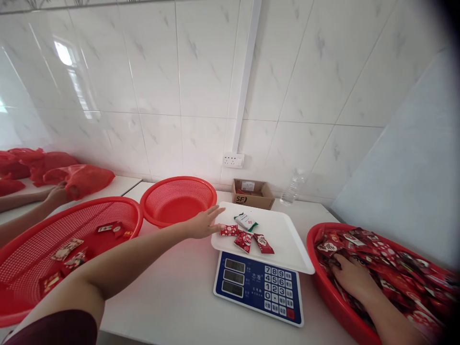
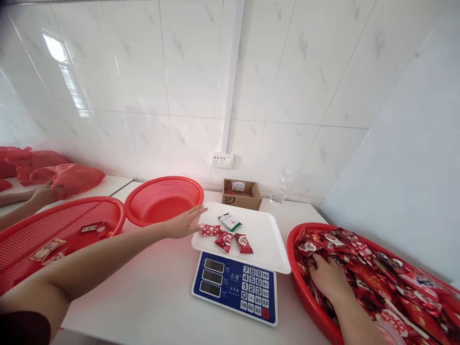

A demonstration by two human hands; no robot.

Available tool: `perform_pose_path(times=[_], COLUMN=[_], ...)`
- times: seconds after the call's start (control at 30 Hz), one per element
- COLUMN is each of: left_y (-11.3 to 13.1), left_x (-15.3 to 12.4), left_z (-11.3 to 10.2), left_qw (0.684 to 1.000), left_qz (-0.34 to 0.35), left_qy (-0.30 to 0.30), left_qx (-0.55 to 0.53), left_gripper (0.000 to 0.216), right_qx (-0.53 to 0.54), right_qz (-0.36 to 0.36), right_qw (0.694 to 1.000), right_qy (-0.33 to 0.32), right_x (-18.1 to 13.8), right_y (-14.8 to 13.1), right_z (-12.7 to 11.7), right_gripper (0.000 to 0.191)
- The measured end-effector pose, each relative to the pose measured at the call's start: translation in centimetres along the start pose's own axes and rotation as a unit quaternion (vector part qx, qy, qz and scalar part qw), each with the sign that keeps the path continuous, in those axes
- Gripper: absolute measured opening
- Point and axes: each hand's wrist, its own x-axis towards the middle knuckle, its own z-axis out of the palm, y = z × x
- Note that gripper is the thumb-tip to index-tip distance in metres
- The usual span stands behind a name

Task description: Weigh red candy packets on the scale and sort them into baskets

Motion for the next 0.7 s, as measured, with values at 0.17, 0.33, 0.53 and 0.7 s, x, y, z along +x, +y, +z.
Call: perform_pose_path(times=[0.17,0.33,0.53,0.7], left_y=[3.6,5.9,5.8,5.7], left_x=[2.6,5.1,7.2,6.9], left_z=[2.6,5.6,7.3,6.5], left_qw=[0.996,0.993,0.983,0.976], left_qz=[0.065,0.092,0.114,0.104], left_qy=[-0.053,-0.039,0.103,0.161], left_qx=[0.007,0.063,0.103,0.107], left_gripper=[0.081,0.086,0.05,0.034], right_qx=[0.002,0.006,0.013,0.013], right_qz=[0.009,0.002,0.0,0.005], right_qw=[1.0,1.0,1.0,1.0], right_qy=[-0.01,0.008,0.011,0.004], right_x=[-0.3,-0.4,-0.6,-0.5], right_y=[-0.3,-0.2,-0.3,-0.4], right_z=[-0.8,-0.7,-0.9,-1.0], right_gripper=[0.047,0.045,0.042,0.044])
